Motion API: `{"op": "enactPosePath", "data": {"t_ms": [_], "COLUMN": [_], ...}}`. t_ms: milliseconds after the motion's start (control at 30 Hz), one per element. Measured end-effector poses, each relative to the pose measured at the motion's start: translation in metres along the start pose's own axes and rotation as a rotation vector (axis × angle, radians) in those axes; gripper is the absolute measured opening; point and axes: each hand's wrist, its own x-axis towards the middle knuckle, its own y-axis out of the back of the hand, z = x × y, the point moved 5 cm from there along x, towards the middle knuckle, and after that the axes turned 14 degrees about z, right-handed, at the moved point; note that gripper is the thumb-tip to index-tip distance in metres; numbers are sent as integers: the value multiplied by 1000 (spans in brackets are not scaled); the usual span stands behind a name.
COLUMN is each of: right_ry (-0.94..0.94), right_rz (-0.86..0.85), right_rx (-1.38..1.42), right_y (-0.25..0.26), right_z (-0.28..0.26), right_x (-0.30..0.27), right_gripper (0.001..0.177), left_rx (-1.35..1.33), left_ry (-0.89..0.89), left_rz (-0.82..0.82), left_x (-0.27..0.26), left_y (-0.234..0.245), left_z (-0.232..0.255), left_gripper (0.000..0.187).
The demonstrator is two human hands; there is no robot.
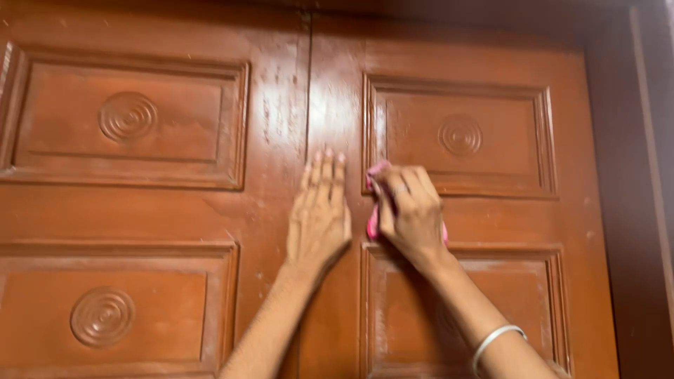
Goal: The person wipes a brown wooden door with a pink cloth, then dips the cloth into a metal bucket of water, wrings it out, and applies liquid from a plastic bottle onto the cloth. They resume wiping the door surface in circular motions.
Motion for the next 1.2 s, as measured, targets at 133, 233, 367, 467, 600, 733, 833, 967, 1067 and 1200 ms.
{"op": "enactPosePath", "data": {"t_ms": [133, 233, 367, 467, 600, 733, 833, 967, 1067, 1200], "right_ry": [128, 148, 201, 22, -248, -91, -147, -116, -110, -49], "right_rz": [-69, -88, -97, 10, 150, 117, 82, 116, 95, -1], "right_rx": [-3, -5, 47, 20, -78, -77, -94, -185, -160, -14], "right_y": [0, 1, -12, -28, -42, -56, -65, -63, -41, -7], "right_z": [-10, -21, -41, -25, 25, 30, 37, 37, 24, 8], "right_x": [6, 3, -1, -1, 4, 28, 44, 40, 22, 9], "right_gripper": [13, 16, 19, 16, 14, 9, 8, 8, 10, 14], "left_rx": [-23, -5, -105, -114, -50, -9, -44, -80, -116, -88], "left_ry": [6, -31, -14, 3, -5, -23, -20, 8, 24, -8], "left_rz": [3, -30, 28, -8, -58, -34, -36, -1, -3, 63], "left_x": [7, 4, 3, 3, 2, -1, 8, 34, 56, 48], "left_y": [5, 4, 3, 2, 5, 3, 3, -9, -24, -46], "left_z": [3, 5, 3, 0, 2, 3, 5, 6, 10, 19], "left_gripper": [75, 75, 67, 69, 77, 78, 78, 68, 63, 66]}}
